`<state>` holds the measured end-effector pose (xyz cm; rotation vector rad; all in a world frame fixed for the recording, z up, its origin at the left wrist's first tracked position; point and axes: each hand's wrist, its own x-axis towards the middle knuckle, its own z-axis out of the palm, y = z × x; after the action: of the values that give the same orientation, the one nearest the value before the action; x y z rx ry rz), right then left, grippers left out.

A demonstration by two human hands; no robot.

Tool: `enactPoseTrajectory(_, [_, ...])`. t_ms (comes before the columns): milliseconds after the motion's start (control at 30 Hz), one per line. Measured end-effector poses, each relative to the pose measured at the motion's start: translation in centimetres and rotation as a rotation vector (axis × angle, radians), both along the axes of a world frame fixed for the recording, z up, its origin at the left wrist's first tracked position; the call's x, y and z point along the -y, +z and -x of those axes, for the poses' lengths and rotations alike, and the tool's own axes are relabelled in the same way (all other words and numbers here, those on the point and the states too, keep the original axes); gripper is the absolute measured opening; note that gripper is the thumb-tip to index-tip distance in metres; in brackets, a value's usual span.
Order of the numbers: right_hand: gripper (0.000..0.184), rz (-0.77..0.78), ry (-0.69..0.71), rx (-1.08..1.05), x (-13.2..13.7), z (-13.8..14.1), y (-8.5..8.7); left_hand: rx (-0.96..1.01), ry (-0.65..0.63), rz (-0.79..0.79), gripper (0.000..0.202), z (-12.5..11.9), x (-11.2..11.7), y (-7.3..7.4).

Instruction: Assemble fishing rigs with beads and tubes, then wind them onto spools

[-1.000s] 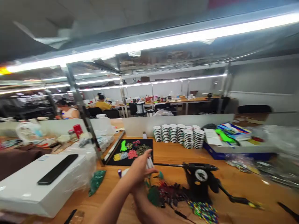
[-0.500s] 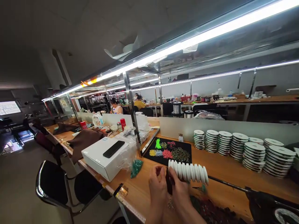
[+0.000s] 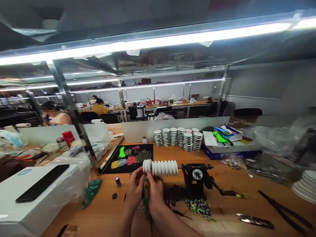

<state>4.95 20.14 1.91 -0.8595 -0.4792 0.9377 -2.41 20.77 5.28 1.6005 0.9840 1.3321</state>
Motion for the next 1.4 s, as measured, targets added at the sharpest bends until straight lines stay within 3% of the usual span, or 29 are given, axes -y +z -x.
enactPoseTrajectory(233, [0.031, 0.024, -0.061, -0.101, 1.0, -1.6, 0.6, -0.035, 0.056, 0.0, 0.044, -0.6, -2.2, 1.2])
enactPoseTrajectory(467, [0.03, 0.028, -0.097, -0.147, 1.3, -2.7, 0.9, -0.026, 0.086, -0.025, 0.048, -1.0, -2.4, 0.7])
enactPoseTrajectory(600, [0.044, 0.042, -0.026, -0.203, 1.6, -2.4, 0.7, -0.018, 0.109, -0.019, 0.051, -1.2, -2.4, 0.8])
enactPoseTrajectory(800, [0.061, 0.092, 0.081, -0.304, 3.0, -2.5, 1.4, -0.047, 0.04, -0.018, 0.049, -2.7, -1.8, 1.3])
enactPoseTrajectory(1000, [0.059, 0.182, 0.212, -0.38, 6.2, -2.9, 1.6, -0.129, 0.18, -0.048, 0.054, -3.2, -1.4, 1.4])
enactPoseTrajectory(1200, [0.049, 0.173, 0.159, -0.27, 8.7, -4.7, 0.2, -0.193, 0.183, -0.066, 0.052, -3.5, -1.6, 1.4])
enactPoseTrajectory(1400, [0.048, 0.091, 0.203, -0.051, 10.8, -7.1, -0.3, -0.171, 0.18, -0.075, 0.047, -3.3, -2.3, 1.1])
